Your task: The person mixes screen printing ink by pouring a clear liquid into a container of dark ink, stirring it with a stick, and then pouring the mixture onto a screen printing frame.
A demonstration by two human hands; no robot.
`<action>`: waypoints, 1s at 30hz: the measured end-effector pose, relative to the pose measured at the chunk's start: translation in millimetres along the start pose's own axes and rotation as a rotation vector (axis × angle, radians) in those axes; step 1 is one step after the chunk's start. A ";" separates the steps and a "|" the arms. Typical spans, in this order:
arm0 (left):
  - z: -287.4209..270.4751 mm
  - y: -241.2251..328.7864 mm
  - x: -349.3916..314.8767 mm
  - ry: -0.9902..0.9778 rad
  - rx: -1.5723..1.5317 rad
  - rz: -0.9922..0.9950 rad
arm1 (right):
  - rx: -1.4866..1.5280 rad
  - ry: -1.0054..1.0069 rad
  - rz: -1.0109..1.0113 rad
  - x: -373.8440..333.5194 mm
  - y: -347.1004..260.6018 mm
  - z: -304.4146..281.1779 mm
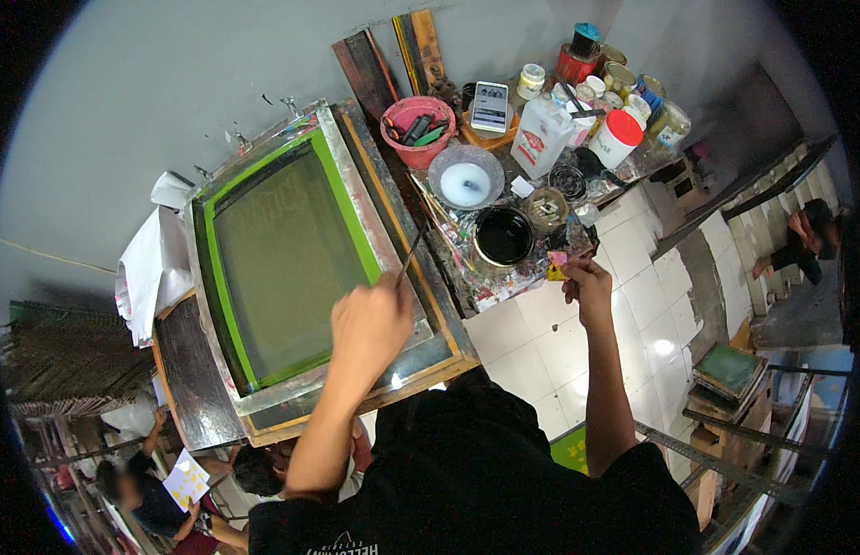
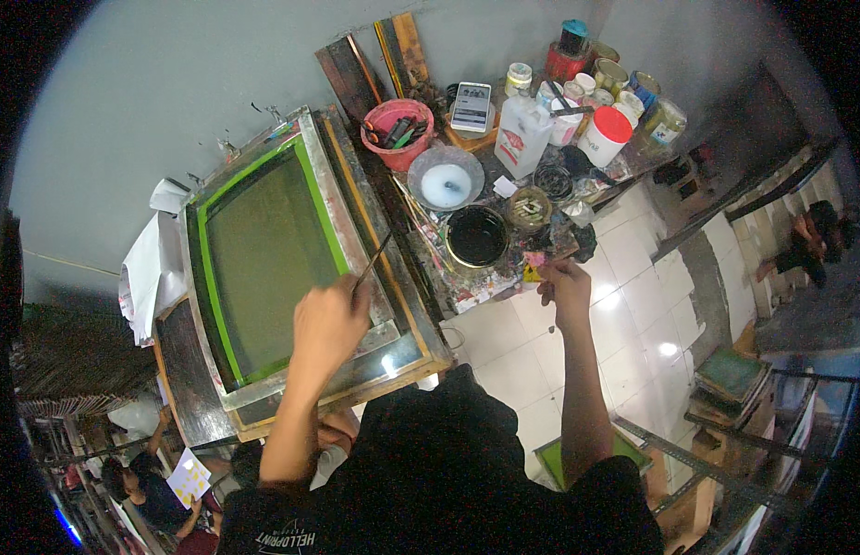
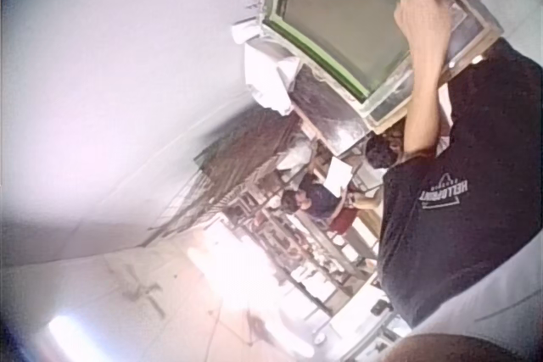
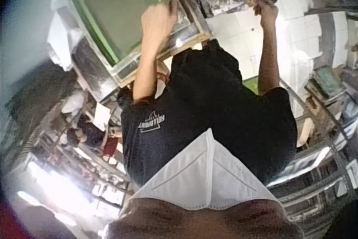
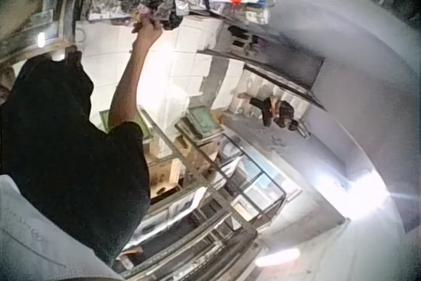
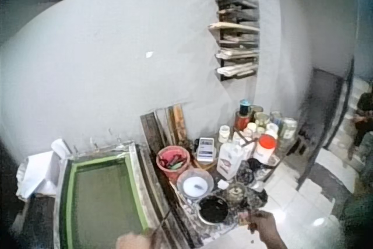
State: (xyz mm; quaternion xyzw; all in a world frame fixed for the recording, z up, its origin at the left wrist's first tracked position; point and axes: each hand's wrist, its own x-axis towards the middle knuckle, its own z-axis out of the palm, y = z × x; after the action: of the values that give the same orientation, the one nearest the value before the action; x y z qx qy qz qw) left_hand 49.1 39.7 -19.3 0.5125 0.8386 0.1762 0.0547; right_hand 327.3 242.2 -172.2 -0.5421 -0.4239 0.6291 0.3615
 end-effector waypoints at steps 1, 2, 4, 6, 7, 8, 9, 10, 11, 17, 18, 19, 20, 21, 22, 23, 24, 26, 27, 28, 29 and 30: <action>6.6 3.4 17.0 -0.026 0.073 0.046 | -0.005 -0.004 0.042 -2.0 8.9 -0.8; 14.2 6.1 35.3 -0.053 0.144 0.092 | 0.012 -0.006 0.061 -5.9 14.6 1.3; 34.8 4.7 72.6 -0.029 0.317 0.258 | 0.046 0.003 0.091 -13.8 23.0 4.2; 60.6 1.1 113.6 -0.087 0.499 0.362 | 0.086 0.008 0.092 -14.5 33.7 0.4; 69.9 1.4 127.6 -0.115 0.536 0.373 | 0.108 0.013 0.092 -14.7 37.6 0.9; 78.6 0.8 139.1 -0.142 0.574 0.381 | 0.129 0.015 0.091 -13.9 40.8 1.6; 89.6 1.6 149.7 -0.170 0.607 0.395 | 0.129 0.022 0.108 -11.4 45.0 -1.0; 99.5 0.9 157.3 -0.211 0.647 0.390 | 0.152 0.026 0.098 -10.6 46.5 0.8; 108.6 -1.0 162.9 -0.252 0.688 0.380 | 0.172 0.027 0.088 -9.4 48.4 5.0; 131.0 -7.4 169.4 -0.350 0.792 0.454 | 0.124 -0.022 0.002 29.1 78.3 16.6; 118.5 -2.0 163.6 -0.330 0.735 0.478 | 0.110 -0.001 -0.027 37.4 81.7 20.4; 103.6 1.7 155.1 -0.311 0.677 0.495 | 0.094 0.014 -0.055 43.9 82.3 27.1; 88.5 3.7 146.7 -0.282 0.617 0.467 | 0.080 0.026 -0.087 52.6 82.9 34.1; 72.3 7.2 138.8 -0.249 0.555 0.446 | 0.031 0.021 -0.146 68.2 90.4 32.7; 52.5 4.5 126.2 -0.219 0.499 0.405 | -0.036 0.017 -0.160 70.8 90.3 36.4; 28.4 1.5 111.2 -0.219 0.396 0.301 | -0.104 0.013 -0.178 72.7 87.6 41.0; 4.4 -2.9 93.8 -0.218 0.292 0.202 | -0.169 0.013 -0.196 73.2 83.9 44.7; -29.7 -22.8 51.9 -0.018 0.067 0.124 | -0.413 -0.011 -0.333 54.7 71.6 39.8; -46.5 -29.2 33.2 -0.033 -0.038 -0.014 | -0.556 0.016 -0.452 42.7 72.3 34.8; -63.0 -39.1 7.5 -0.042 -0.133 -0.171 | -0.694 0.020 -0.572 28.1 73.1 37.4; -67.1 -52.4 -16.2 0.026 -0.244 -0.275 | -0.633 -0.019 -0.625 10.5 73.3 44.3; -70.2 -67.5 -43.3 0.101 -0.352 -0.393 | -0.570 -0.076 -0.678 -6.0 76.3 61.4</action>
State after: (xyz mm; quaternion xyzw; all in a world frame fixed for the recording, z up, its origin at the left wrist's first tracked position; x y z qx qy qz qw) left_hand -6.4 -42.9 18.6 0.3129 0.8803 0.3306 0.1340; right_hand 267.9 199.1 -237.3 -0.4269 -0.7472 0.3527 0.3676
